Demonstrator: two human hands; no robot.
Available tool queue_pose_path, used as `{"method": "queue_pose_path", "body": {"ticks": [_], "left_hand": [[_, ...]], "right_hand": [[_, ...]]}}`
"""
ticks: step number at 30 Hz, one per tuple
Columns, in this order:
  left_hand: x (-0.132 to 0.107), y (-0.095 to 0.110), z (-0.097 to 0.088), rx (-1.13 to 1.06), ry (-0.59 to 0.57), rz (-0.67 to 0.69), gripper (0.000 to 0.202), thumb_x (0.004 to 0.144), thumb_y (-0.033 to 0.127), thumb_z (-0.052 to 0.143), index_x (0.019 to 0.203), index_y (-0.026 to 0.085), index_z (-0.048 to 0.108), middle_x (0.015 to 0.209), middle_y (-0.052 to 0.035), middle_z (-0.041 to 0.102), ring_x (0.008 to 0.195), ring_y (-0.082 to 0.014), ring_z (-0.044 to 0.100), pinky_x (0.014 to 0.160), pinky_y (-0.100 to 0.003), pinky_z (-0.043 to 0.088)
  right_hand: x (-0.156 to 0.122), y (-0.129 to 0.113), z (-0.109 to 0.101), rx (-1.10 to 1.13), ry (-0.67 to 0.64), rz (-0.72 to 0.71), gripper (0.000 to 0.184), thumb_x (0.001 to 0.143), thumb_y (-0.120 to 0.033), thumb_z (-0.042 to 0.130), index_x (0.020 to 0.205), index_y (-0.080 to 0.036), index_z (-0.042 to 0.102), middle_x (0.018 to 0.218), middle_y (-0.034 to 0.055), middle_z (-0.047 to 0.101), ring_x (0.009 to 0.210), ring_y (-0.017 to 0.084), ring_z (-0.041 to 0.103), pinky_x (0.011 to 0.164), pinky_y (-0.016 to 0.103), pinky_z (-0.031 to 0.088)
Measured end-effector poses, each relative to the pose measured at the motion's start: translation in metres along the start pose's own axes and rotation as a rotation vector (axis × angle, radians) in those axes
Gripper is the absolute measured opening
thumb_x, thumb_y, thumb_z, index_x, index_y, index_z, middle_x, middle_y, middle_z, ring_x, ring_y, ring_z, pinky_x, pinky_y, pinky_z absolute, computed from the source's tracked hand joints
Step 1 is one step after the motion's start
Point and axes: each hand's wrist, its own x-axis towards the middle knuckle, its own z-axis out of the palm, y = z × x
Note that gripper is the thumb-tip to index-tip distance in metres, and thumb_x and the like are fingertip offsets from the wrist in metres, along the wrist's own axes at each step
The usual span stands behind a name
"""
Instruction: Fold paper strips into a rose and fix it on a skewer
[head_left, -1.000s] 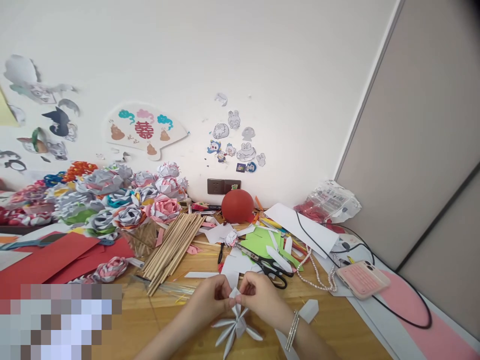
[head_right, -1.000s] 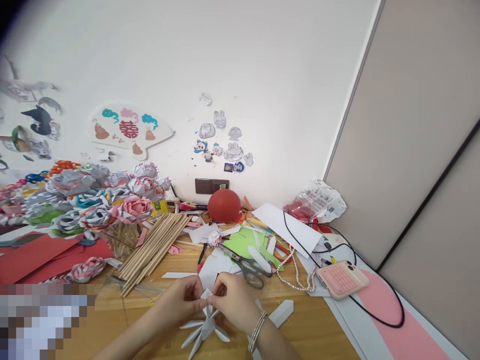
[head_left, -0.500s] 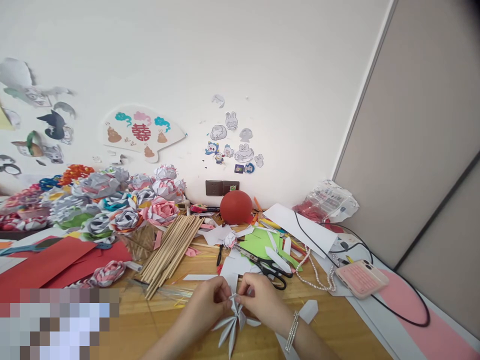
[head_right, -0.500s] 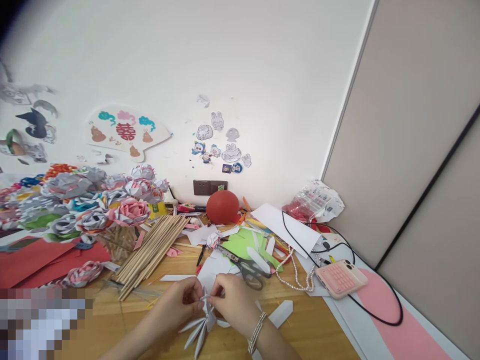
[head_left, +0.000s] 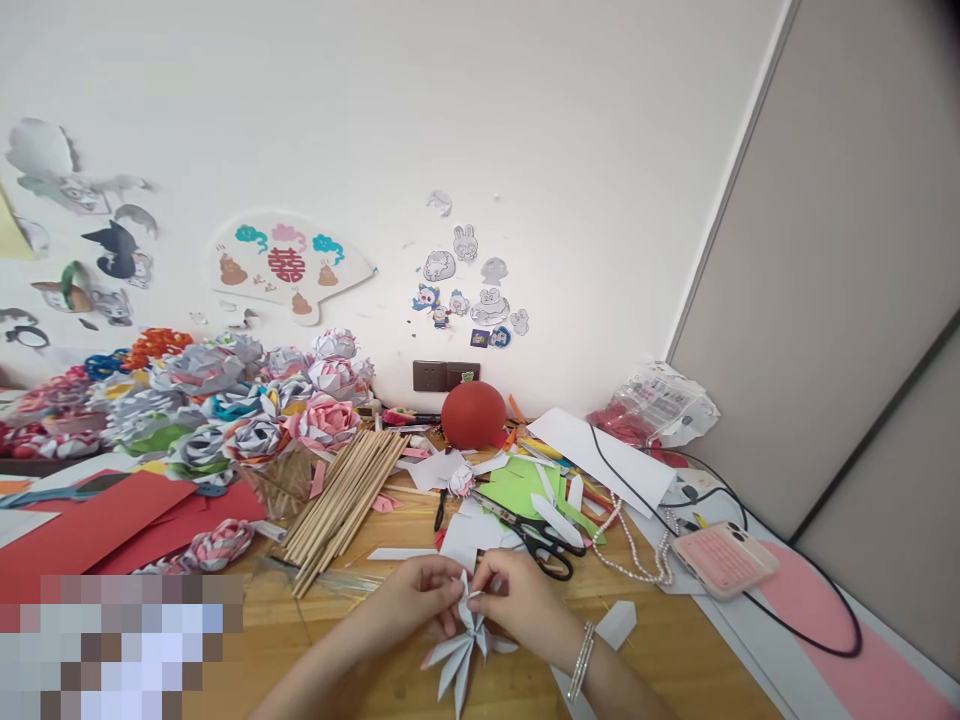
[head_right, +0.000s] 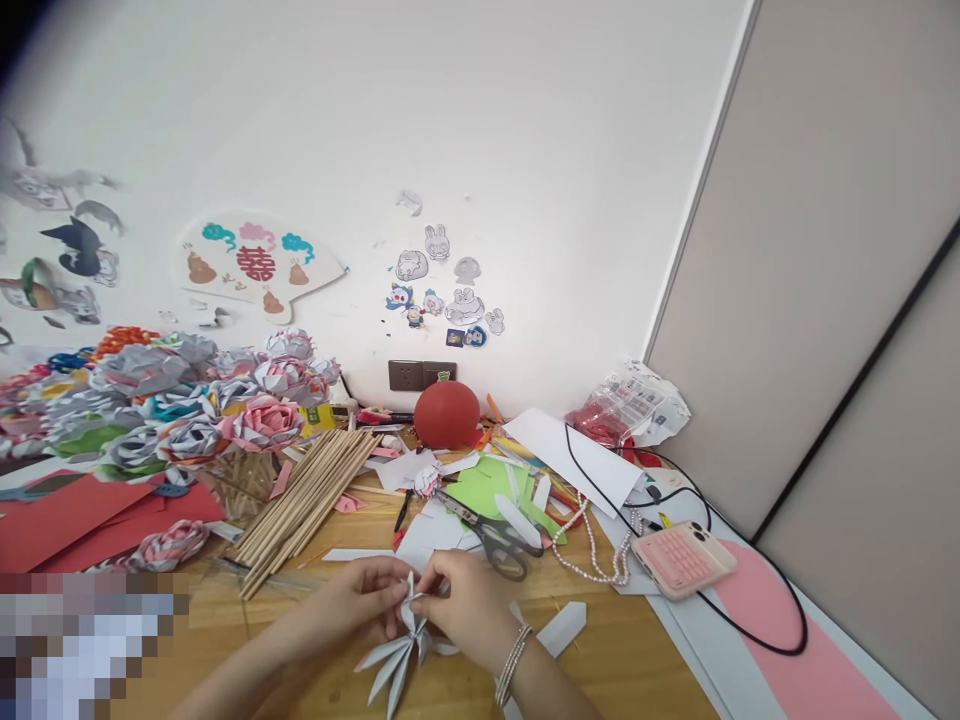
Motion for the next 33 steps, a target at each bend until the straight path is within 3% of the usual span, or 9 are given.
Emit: {"method": "queue_pose_path", "body": {"ticks": [3,10,14,19,24,29,33], "left_hand": [[0.003,-0.005,0.000,0.036,0.021,0.044,0.051,0.050,0.061,0.070,0.067,0.017,0.050,0.048,0.0059,0.056,0.044,-0.0095,0.050,0.050,-0.023,0.039],[0.004,-0.007,-0.001,0.061,0.016,0.058,0.054,0.052,0.068,0.064,0.065,0.018,0.046,0.046,0.0066,0.053,0.045,-0.0100,0.049,0.051,-0.024,0.038],[0.003,-0.006,-0.006,0.075,0.030,0.066,0.052,0.056,0.066,0.064,0.065,0.018,0.046,0.047,0.0063,0.053,0.046,-0.0099,0.048,0.052,-0.024,0.038],[0.004,-0.009,-0.007,0.081,0.005,0.068,0.051,0.056,0.064,0.065,0.068,0.017,0.048,0.051,0.0054,0.054,0.048,-0.0109,0.051,0.052,-0.024,0.038],[0.009,-0.014,-0.004,0.119,0.081,0.080,0.051,0.056,0.066,0.061,0.070,0.018,0.046,0.050,0.0069,0.050,0.045,-0.0101,0.047,0.047,-0.022,0.034],[0.003,-0.004,0.001,0.440,0.268,0.202,0.018,0.066,0.035,0.057,0.067,0.018,0.052,0.059,0.0042,0.052,0.058,-0.0132,0.049,0.056,-0.023,0.036],[-0.005,0.003,0.007,0.605,0.235,0.178,0.010,0.067,0.022,0.049,0.066,0.017,0.057,0.058,0.0026,0.054,0.058,-0.0142,0.049,0.054,-0.023,0.035]], "right_hand": [[-0.001,-0.004,0.001,-0.072,0.019,-0.110,0.013,0.063,-0.009,0.066,0.058,-0.018,0.057,0.066,-0.0034,0.055,0.068,0.013,0.052,0.062,0.022,0.037],[-0.001,-0.005,-0.006,-0.178,-0.040,-0.428,0.020,0.067,-0.001,0.055,0.060,-0.020,0.055,0.063,-0.0033,0.052,0.073,0.015,0.050,0.067,0.024,0.037],[-0.002,-0.003,-0.009,-0.226,-0.067,-0.509,0.022,0.069,-0.001,0.050,0.065,-0.021,0.056,0.067,-0.0026,0.054,0.075,0.015,0.050,0.070,0.025,0.038],[-0.006,-0.010,-0.010,-0.236,-0.090,-0.341,0.013,0.072,-0.010,0.059,0.079,-0.022,0.061,0.079,-0.0006,0.059,0.082,0.016,0.052,0.073,0.026,0.039],[-0.005,-0.008,-0.003,-0.089,-0.075,-0.152,0.022,0.066,-0.009,0.062,0.084,-0.021,0.061,0.083,-0.0006,0.060,0.081,0.016,0.055,0.072,0.025,0.041],[0.001,0.002,0.006,0.102,-0.003,-0.015,0.017,0.061,-0.006,0.062,0.074,-0.018,0.062,0.069,-0.0026,0.058,0.069,0.014,0.055,0.062,0.023,0.042],[0.002,0.000,0.009,0.112,0.069,-0.013,0.013,0.063,-0.007,0.061,0.071,-0.017,0.063,0.067,-0.0023,0.060,0.067,0.014,0.056,0.063,0.023,0.041]]}}
